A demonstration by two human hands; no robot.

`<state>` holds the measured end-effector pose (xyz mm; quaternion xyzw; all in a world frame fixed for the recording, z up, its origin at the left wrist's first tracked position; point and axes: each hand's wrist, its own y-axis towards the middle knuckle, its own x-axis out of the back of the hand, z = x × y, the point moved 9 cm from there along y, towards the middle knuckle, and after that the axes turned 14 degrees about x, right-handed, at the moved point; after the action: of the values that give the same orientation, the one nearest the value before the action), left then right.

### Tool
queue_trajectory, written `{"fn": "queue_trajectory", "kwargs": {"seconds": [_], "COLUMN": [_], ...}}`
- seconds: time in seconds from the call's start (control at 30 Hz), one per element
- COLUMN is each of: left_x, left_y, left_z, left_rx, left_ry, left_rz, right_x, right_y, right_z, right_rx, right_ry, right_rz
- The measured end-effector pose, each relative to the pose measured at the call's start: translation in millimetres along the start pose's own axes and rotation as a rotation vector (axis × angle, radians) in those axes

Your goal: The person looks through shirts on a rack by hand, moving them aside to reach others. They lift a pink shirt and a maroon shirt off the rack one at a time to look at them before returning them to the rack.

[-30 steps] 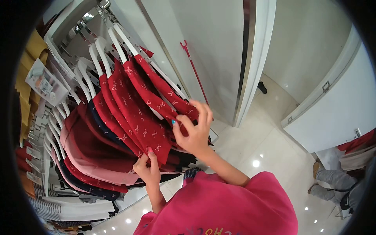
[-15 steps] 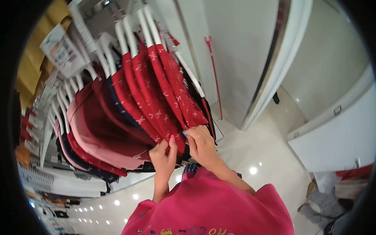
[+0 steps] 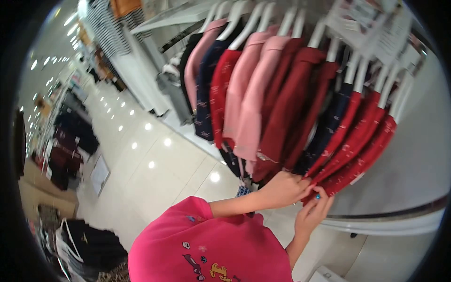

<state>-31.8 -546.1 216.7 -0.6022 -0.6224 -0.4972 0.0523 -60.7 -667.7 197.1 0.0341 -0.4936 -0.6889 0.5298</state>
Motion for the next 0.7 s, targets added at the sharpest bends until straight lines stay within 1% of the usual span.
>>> {"fn": "queue_trajectory", "kwargs": {"seconds": [0.03, 0.13, 0.17, 0.2, 0.27, 0.37, 0.4, 0.43, 0.47, 0.5, 0.53, 0.57, 0.6, 0.7], "left_x": [0, 0, 3, 6, 8, 11, 11, 12, 10, 4, -2, -6, -9, -10], "left_y": [-2, -7, -9, -10, -12, -12, -12, -8, -5, -5, -3, -2, -3, -3], "left_z": [5, 9, 9, 10, 8, 0, -4, 2, 10, 13, 14, 17, 19, 12], "left_rx": [0.038, 0.097, 0.103, 0.106, 0.052, -0.052, -0.105, -0.025, 0.048, 0.059, 0.065, 0.118, 0.174, 0.105], "left_ry": [0.001, -0.023, -0.031, -0.039, 0.035, 0.123, 0.130, 0.055, -0.022, -0.023, -0.018, -0.044, -0.054, -0.082], "left_rz": [-0.001, -0.008, -0.019, -0.028, -0.054, -0.061, -0.054, -0.034, 0.000, 0.033, 0.066, 0.104, 0.136, 0.163], "right_x": [-2, -4, -6, -7, -9, -8, -4, -5, -1, 1, 4, 6, 9, 16], "right_y": [2, 8, 6, 7, 6, 2, 5, 0, 7, 8, 7, 3, 6, 8], "right_z": [-1, 8, 4, 5, 9, 0, 5, -4, 9, 7, 7, 3, 7, 14], "right_rx": [-0.005, 0.088, 0.054, 0.067, 0.093, 0.012, 0.057, -0.056, 0.043, 0.067, 0.064, -0.018, 0.033, 0.048], "right_ry": [-0.015, 0.007, 0.021, 0.021, 0.020, 0.044, 0.037, 0.063, 0.037, 0.035, 0.030, 0.074, 0.015, -0.008], "right_rz": [0.011, -0.003, 0.031, 0.034, 0.028, 0.031, -0.013, 0.043, -0.019, -0.045, -0.040, -0.055, -0.071, -0.162]}}
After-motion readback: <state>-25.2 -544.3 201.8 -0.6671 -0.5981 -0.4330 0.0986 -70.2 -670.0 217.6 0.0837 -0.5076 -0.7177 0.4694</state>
